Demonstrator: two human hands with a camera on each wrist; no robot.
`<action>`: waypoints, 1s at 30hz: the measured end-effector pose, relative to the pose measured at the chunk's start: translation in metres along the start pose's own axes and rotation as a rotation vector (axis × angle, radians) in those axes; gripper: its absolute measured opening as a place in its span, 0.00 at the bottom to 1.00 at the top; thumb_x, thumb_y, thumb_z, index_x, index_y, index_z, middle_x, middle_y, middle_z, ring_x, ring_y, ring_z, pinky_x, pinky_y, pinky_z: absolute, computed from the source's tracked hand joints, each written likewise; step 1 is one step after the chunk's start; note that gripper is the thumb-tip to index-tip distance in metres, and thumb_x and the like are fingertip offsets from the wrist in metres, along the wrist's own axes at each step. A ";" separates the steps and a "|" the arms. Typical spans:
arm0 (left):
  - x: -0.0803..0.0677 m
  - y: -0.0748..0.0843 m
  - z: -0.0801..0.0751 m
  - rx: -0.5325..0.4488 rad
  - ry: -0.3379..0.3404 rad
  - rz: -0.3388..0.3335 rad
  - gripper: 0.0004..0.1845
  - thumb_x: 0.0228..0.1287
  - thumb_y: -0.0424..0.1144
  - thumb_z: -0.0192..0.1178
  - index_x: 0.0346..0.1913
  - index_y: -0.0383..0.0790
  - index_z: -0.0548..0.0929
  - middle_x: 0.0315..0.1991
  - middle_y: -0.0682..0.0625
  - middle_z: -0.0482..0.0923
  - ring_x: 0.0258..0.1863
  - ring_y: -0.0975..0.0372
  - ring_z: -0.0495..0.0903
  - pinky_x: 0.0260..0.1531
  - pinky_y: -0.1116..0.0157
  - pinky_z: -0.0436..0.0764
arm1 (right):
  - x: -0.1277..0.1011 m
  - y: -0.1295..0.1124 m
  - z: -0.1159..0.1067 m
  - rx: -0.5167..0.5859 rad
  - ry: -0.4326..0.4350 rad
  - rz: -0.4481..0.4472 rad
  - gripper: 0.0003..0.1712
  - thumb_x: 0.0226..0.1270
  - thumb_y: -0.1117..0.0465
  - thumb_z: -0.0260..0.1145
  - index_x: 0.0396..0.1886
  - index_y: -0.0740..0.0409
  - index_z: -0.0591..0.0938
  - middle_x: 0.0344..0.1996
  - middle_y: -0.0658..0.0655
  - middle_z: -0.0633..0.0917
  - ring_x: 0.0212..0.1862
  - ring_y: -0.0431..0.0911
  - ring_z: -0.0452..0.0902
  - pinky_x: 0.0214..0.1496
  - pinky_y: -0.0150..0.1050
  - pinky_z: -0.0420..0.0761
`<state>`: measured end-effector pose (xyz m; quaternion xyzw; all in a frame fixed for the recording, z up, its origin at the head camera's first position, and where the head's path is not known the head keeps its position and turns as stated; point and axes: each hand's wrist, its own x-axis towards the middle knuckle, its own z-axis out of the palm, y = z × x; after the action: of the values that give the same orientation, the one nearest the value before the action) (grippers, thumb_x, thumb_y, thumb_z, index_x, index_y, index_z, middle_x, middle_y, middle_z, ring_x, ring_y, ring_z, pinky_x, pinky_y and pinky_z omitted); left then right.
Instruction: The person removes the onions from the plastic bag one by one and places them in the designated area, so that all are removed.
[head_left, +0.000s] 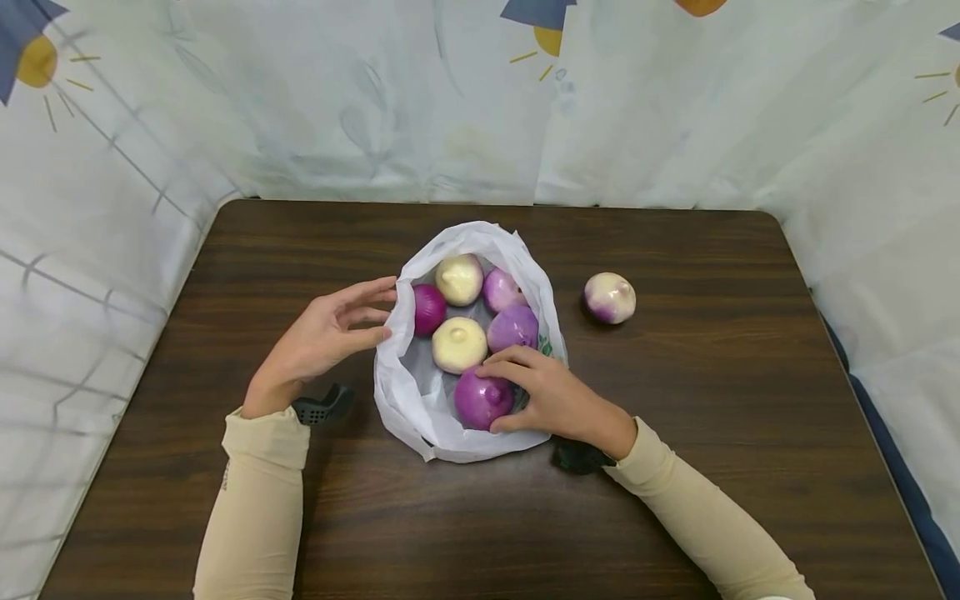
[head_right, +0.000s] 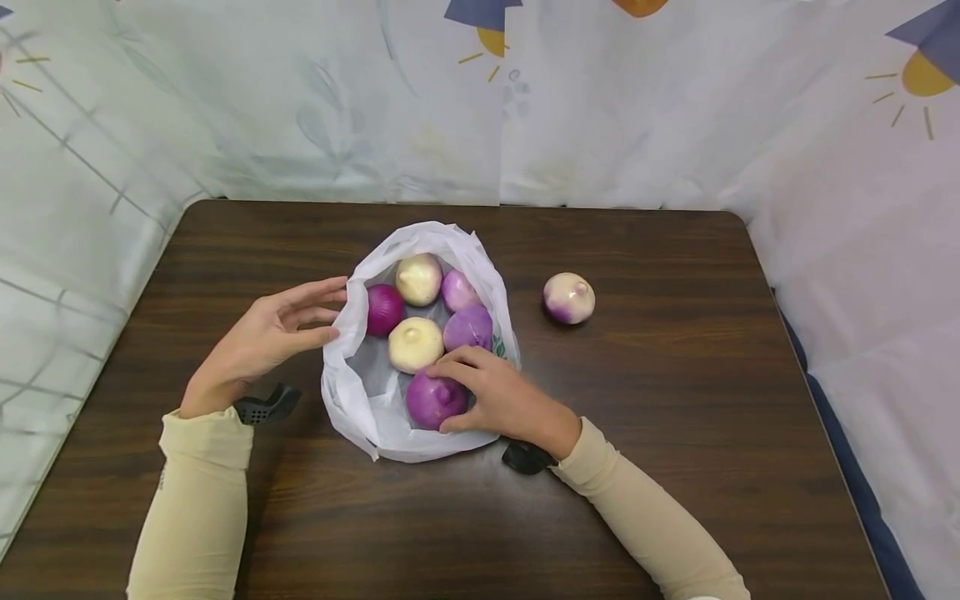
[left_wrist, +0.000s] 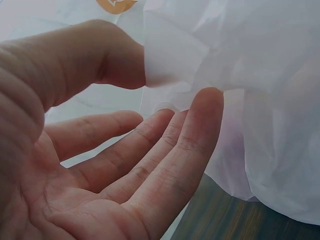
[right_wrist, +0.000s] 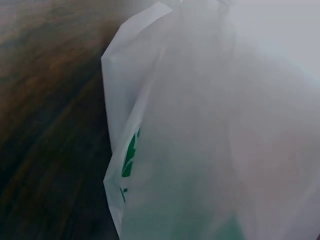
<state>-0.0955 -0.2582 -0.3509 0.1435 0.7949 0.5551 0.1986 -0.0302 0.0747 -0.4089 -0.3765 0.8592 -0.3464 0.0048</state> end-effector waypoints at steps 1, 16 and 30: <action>0.000 0.000 0.000 0.000 0.000 0.001 0.37 0.68 0.31 0.67 0.78 0.42 0.67 0.70 0.39 0.73 0.53 0.73 0.84 0.50 0.76 0.84 | 0.000 -0.001 0.000 -0.006 -0.009 -0.002 0.38 0.47 0.48 0.87 0.59 0.51 0.84 0.55 0.53 0.84 0.59 0.46 0.81 0.61 0.42 0.86; -0.001 0.000 0.000 0.001 0.004 0.000 0.37 0.68 0.30 0.67 0.78 0.41 0.67 0.71 0.37 0.73 0.53 0.74 0.84 0.51 0.76 0.84 | -0.002 -0.001 0.001 -0.051 -0.004 -0.098 0.39 0.48 0.51 0.87 0.61 0.50 0.83 0.57 0.54 0.83 0.60 0.46 0.79 0.62 0.42 0.85; -0.001 -0.001 -0.001 -0.001 0.007 0.005 0.37 0.68 0.30 0.67 0.78 0.41 0.67 0.69 0.41 0.74 0.53 0.74 0.84 0.50 0.76 0.84 | -0.004 0.002 -0.008 -0.038 0.021 -0.099 0.38 0.47 0.53 0.87 0.60 0.51 0.83 0.57 0.54 0.83 0.60 0.46 0.80 0.61 0.41 0.86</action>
<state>-0.0954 -0.2593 -0.3514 0.1435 0.7949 0.5565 0.1944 -0.0311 0.0828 -0.4049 -0.4150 0.8459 -0.3338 -0.0285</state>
